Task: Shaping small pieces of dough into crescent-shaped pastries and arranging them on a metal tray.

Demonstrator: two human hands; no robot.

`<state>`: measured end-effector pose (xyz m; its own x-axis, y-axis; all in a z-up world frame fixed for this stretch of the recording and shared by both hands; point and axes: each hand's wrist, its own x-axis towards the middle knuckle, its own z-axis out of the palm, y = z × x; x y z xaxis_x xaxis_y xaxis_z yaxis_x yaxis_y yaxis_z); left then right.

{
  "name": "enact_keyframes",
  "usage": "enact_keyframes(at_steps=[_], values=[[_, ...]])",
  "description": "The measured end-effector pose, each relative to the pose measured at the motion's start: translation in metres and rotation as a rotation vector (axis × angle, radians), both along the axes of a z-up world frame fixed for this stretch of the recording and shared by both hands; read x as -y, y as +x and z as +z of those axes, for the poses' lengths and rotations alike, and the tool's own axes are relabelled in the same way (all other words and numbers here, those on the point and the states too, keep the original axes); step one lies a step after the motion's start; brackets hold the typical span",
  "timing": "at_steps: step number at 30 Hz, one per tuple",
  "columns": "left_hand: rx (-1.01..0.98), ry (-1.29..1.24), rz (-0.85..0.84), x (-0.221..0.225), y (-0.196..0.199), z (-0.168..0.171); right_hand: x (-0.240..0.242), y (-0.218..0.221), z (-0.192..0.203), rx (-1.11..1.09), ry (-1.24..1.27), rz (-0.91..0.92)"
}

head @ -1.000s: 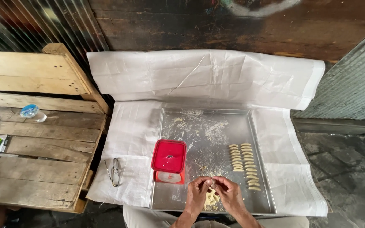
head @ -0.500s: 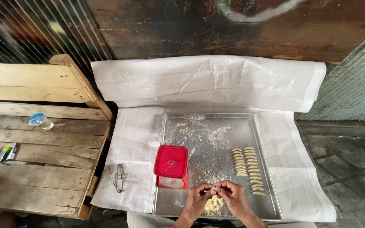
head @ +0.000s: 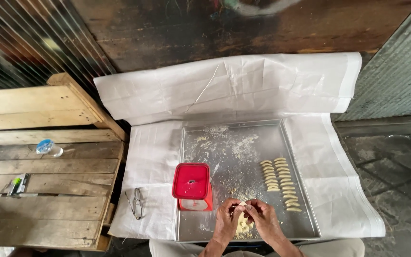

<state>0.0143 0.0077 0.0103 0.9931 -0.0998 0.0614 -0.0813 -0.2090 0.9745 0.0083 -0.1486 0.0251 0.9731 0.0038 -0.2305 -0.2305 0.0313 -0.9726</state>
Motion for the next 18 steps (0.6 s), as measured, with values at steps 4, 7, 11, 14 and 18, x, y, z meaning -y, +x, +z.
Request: enact_keyframes(at_steps=[4, 7, 11, 14, 18], values=[[-0.001, -0.074, 0.035, 0.01, 0.003, 0.011, -0.002, 0.001, -0.007, -0.004, -0.077, -0.044], [-0.133, -0.331, 0.116, 0.014, 0.005, 0.015, -0.004, 0.005, -0.005, 0.093, -0.132, -0.043], [-0.188, -0.427, 0.031, 0.009, 0.012, 0.03, -0.006, 0.011, -0.014, 0.008, 0.06, -0.025], [-0.212, -0.421, -0.077, -0.003, 0.02, 0.033, -0.005, 0.02, -0.037, -0.107, 0.428, -0.071], [0.072, 0.001, -0.112, -0.009, 0.02, 0.039, -0.002, 0.021, -0.044, -0.196, 0.523, -0.069]])
